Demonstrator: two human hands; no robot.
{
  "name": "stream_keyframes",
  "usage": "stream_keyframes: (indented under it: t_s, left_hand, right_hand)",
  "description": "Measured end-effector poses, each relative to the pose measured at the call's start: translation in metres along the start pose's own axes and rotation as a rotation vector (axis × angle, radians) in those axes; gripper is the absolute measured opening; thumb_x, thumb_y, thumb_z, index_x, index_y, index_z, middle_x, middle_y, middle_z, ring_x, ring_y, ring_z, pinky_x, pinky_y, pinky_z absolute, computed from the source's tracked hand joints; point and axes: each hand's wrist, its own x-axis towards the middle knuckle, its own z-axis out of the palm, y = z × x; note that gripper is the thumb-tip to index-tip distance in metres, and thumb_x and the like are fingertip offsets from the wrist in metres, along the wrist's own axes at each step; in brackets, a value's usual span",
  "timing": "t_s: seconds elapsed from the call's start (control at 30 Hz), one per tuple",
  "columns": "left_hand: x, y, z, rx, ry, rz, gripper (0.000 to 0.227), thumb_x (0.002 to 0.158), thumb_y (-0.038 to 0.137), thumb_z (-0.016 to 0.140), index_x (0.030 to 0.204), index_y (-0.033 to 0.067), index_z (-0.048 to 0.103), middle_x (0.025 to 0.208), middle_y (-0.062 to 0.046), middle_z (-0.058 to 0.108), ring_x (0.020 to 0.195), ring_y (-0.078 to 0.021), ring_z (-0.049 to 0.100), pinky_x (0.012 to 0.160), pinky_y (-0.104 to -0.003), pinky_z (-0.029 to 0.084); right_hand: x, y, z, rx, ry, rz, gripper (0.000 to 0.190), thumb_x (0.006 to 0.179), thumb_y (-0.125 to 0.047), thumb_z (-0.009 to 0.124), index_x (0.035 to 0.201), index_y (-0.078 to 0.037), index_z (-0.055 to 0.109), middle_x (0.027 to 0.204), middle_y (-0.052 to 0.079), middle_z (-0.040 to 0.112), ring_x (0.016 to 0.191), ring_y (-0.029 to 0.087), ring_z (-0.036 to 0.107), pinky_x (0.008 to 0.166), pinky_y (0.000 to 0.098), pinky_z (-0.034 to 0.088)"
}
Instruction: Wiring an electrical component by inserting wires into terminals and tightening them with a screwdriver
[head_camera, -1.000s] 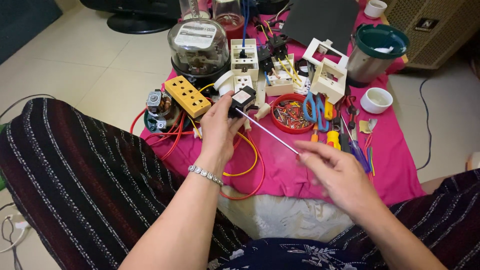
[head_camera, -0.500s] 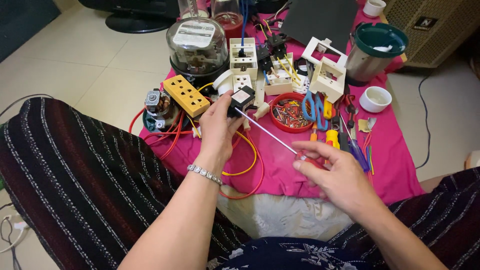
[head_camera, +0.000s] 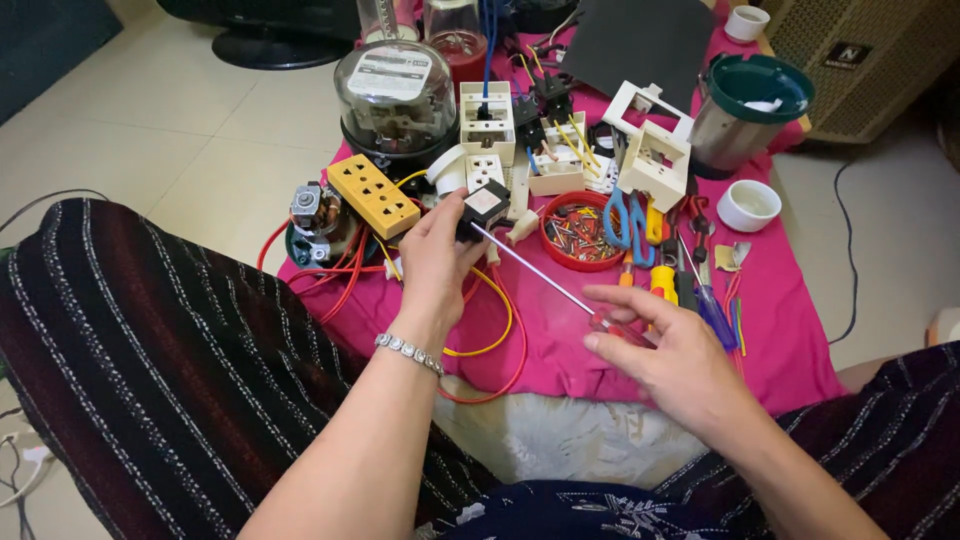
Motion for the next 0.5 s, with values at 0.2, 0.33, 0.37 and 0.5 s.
stream_keyframes:
  t_s: [0.2,0.33,0.37,0.5]
  left_hand:
    - [0.001,-0.004,0.001,0.023,0.01,-0.013,0.04,0.09,0.024,0.07,0.126,0.0082,0.073,0.132,-0.03,0.059,0.106,-0.0413,0.071,0.092,-0.049,0.061]
    - [0.0,0.004,-0.006,-0.082,-0.062,-0.08,0.037,0.096,0.016,0.059,0.128,0.0007,0.07,0.115,-0.015,0.069,0.097,-0.0228,0.067,0.085,-0.032,0.059]
    - [0.001,0.004,-0.006,-0.076,-0.057,-0.082,0.038,0.096,0.018,0.059,0.128,0.0014,0.07,0.115,-0.014,0.069,0.098,-0.0222,0.067,0.085,-0.032,0.058]
    - [0.001,-0.001,0.0,0.017,0.026,-0.012,0.041,0.09,0.023,0.068,0.128,0.0072,0.072,0.131,-0.028,0.057,0.104,-0.0381,0.069,0.091,-0.046,0.061]
  right_hand:
    - [-0.005,-0.01,-0.003,0.28,-0.104,-0.016,0.038,0.099,-0.027,0.056,0.129,-0.014,0.077,0.046,0.008,0.048,0.041,0.017,0.045,0.038,0.0278,0.035]
    - [-0.006,-0.03,-0.009,0.169,-0.179,0.169,0.044,0.093,-0.019,0.06,0.135,-0.014,0.073,0.094,0.01,0.082,0.054,0.013,0.048,0.046,0.0256,0.033]
    - [-0.006,-0.031,-0.009,0.156,-0.135,0.175,0.044,0.088,-0.014,0.068,0.131,-0.014,0.075,0.1,0.009,0.078,0.069,0.015,0.058,0.059,0.0265,0.044]
    - [0.006,-0.003,-0.004,0.066,0.012,-0.018,0.055,0.073,-0.015,0.087,0.127,-0.026,0.08,0.088,0.013,0.08,0.084,0.02,0.068,0.076,0.0383,0.06]
